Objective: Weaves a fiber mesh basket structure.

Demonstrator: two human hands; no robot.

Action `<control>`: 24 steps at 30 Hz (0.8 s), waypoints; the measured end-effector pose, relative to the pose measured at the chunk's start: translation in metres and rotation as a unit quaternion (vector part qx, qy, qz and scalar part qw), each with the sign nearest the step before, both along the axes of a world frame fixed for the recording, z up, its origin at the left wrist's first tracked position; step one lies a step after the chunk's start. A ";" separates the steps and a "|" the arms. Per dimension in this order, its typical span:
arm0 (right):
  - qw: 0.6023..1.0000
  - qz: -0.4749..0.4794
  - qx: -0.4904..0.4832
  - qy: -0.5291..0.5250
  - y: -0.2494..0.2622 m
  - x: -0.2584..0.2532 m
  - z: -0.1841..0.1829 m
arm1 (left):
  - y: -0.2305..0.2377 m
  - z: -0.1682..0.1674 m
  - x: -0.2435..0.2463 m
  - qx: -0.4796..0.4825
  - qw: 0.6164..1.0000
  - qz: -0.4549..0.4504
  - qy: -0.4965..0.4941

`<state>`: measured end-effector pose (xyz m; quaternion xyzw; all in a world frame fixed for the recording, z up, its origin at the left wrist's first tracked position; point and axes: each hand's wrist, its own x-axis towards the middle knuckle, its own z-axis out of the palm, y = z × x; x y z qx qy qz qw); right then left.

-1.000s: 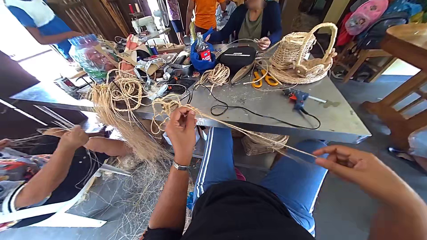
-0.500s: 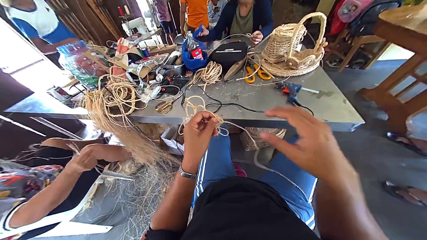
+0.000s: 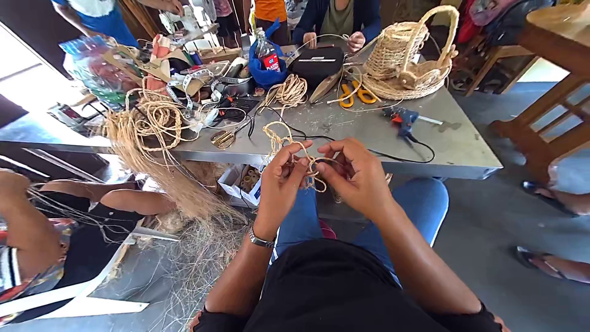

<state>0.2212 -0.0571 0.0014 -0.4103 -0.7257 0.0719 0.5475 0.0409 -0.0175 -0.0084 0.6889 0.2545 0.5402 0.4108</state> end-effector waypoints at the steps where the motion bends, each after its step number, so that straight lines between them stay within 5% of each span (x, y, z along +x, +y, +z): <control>1: 1.000 0.007 0.009 -0.003 0.001 0.000 -0.002 | 0.000 0.000 0.001 0.001 1.000 0.000 0.008; 14: 1.000 0.025 -0.002 0.018 0.002 -0.001 0.001 | -0.002 -0.005 0.004 0.165 0.962 0.194 0.099; 21: 0.991 0.042 -0.093 0.091 -0.007 0.001 0.006 | -0.001 0.003 0.001 0.189 0.977 0.084 0.057; 24: 0.977 0.075 -0.133 0.146 -0.009 0.001 0.007 | -0.002 0.005 0.002 0.242 0.957 0.144 0.067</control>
